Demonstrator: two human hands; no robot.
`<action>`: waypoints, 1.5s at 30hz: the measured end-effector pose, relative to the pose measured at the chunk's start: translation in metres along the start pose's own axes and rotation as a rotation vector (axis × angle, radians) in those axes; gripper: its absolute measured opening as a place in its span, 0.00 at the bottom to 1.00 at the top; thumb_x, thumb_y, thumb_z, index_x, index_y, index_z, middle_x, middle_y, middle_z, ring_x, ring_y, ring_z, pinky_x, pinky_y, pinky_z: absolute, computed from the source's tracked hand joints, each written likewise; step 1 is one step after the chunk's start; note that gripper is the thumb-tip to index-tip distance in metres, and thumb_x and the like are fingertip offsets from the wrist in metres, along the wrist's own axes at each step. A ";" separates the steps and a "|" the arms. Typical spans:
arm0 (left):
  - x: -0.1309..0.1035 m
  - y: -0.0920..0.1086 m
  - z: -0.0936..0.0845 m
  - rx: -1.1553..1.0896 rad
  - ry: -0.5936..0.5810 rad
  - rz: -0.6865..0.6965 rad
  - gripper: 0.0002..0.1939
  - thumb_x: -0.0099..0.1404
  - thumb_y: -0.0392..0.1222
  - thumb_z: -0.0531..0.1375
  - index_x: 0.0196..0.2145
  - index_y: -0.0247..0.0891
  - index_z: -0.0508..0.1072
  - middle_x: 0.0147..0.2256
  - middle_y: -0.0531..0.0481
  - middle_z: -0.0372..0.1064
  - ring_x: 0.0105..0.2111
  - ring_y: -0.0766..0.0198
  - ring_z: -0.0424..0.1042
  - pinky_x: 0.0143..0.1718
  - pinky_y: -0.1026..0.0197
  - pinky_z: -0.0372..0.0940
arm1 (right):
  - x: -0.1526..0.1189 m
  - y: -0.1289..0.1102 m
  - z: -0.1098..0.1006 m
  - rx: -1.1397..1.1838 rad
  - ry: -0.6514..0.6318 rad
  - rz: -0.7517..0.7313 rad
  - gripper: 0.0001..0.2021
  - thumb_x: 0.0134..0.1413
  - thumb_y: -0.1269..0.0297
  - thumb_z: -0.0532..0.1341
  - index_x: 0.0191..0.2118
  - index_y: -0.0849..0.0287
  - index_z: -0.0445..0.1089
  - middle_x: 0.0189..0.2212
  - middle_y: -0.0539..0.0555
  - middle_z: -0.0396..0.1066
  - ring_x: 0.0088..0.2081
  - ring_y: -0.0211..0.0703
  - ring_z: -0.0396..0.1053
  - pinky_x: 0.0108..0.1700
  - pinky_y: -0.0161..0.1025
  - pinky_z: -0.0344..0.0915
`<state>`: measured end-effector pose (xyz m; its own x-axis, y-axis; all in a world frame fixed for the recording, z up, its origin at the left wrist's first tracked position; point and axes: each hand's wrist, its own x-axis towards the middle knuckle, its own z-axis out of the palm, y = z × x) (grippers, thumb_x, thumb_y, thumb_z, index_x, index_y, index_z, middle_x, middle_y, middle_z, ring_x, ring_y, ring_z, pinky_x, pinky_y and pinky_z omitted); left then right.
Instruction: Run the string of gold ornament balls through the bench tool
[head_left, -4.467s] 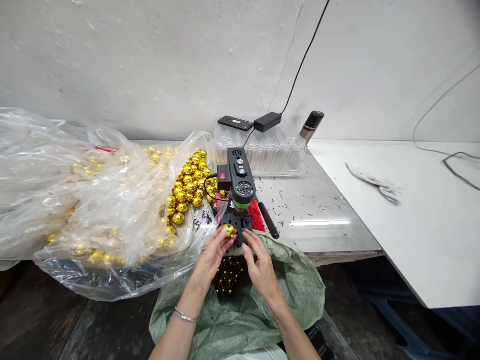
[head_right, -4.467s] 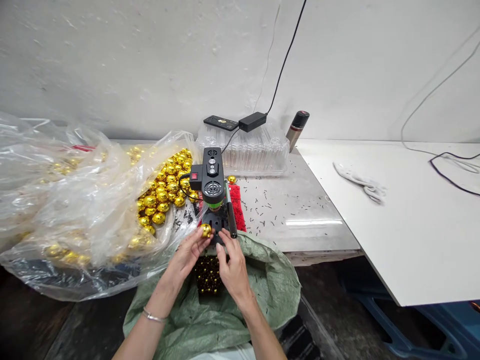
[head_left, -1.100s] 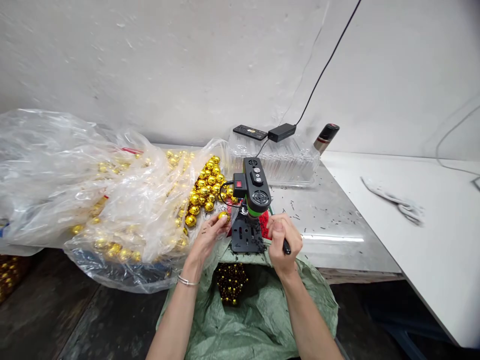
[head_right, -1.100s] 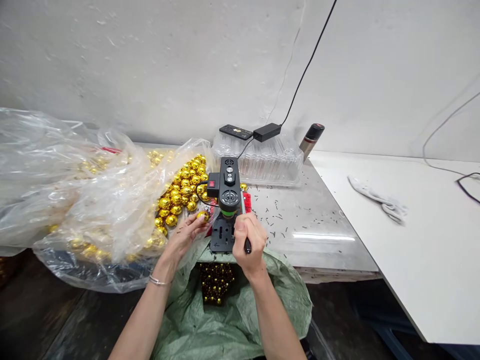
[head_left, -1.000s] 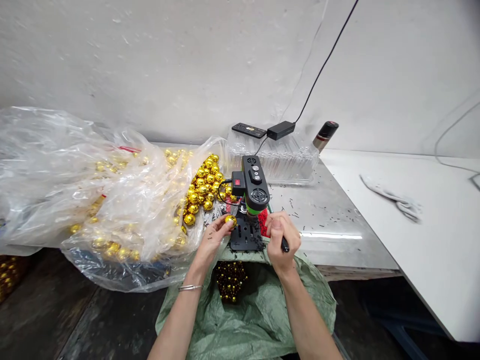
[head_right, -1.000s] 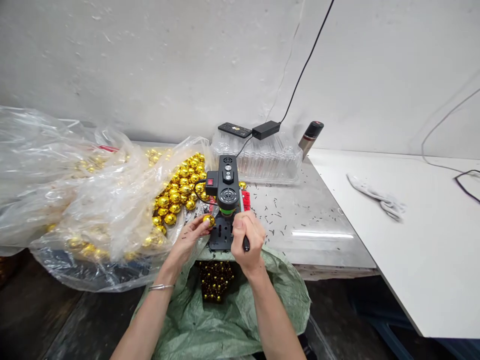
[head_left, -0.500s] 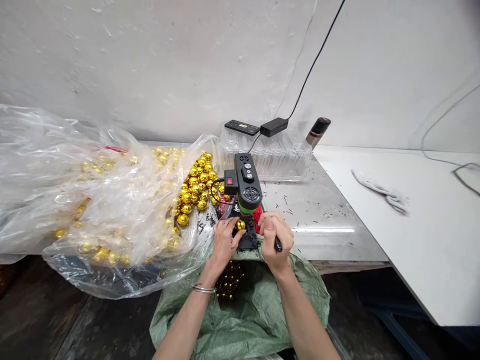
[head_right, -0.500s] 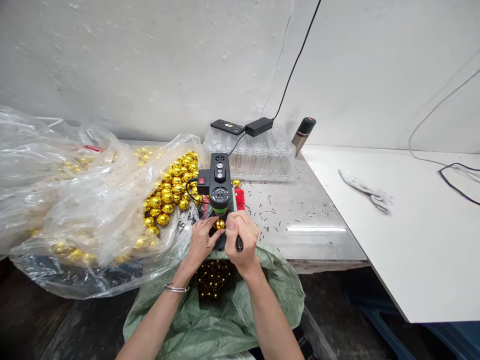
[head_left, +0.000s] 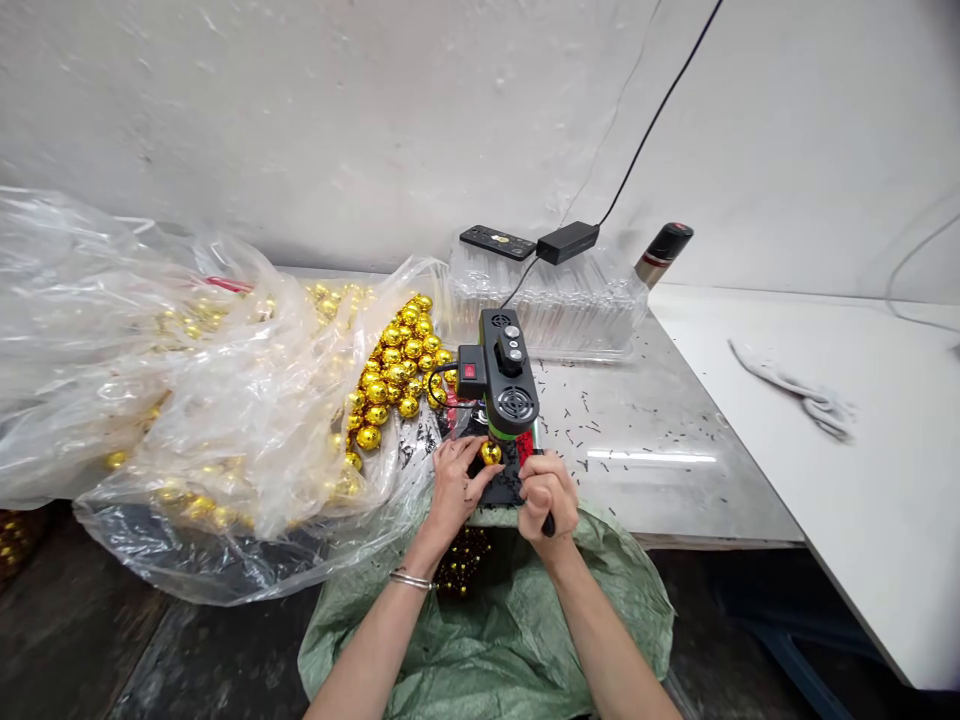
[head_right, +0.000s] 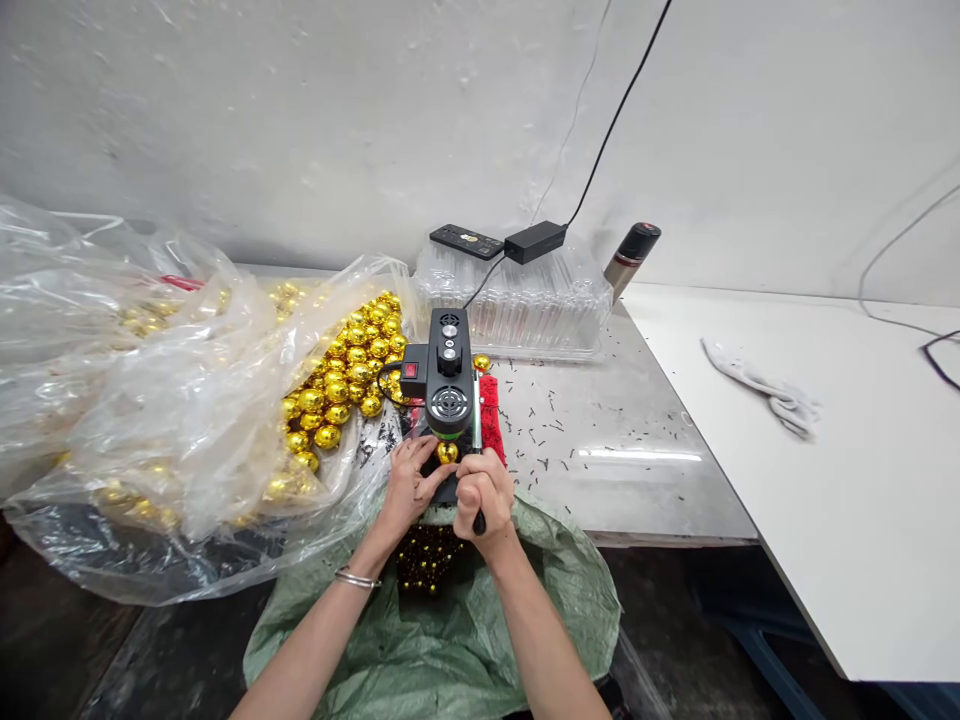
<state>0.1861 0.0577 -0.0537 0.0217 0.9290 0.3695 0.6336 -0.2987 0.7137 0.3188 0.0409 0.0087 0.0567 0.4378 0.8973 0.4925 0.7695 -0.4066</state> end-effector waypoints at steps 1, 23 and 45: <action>0.000 0.000 0.000 -0.002 0.002 -0.003 0.16 0.65 0.47 0.65 0.49 0.43 0.77 0.47 0.44 0.76 0.48 0.53 0.73 0.58 0.44 0.62 | -0.004 0.003 0.002 -0.004 0.015 0.005 0.16 0.69 0.65 0.47 0.27 0.54 0.61 0.26 0.50 0.66 0.26 0.39 0.64 0.34 0.43 0.65; 0.004 0.001 -0.001 -0.081 0.028 0.025 0.15 0.67 0.49 0.63 0.48 0.41 0.77 0.47 0.42 0.77 0.49 0.51 0.73 0.57 0.41 0.62 | -0.010 0.014 0.007 0.001 -0.016 -0.093 0.13 0.66 0.66 0.48 0.28 0.54 0.60 0.26 0.50 0.65 0.28 0.41 0.67 0.34 0.43 0.67; 0.013 -0.004 -0.045 0.025 0.181 0.026 0.17 0.73 0.44 0.53 0.55 0.42 0.72 0.55 0.38 0.69 0.57 0.46 0.67 0.59 0.42 0.63 | 0.051 -0.031 -0.008 0.131 -0.017 0.221 0.18 0.68 0.70 0.50 0.23 0.55 0.56 0.23 0.48 0.59 0.30 0.37 0.61 0.35 0.38 0.58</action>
<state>0.1491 0.0610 -0.0257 -0.0993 0.8659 0.4903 0.6541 -0.3145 0.6879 0.3129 0.0352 0.0682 0.1357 0.6089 0.7816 0.3526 0.7075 -0.6124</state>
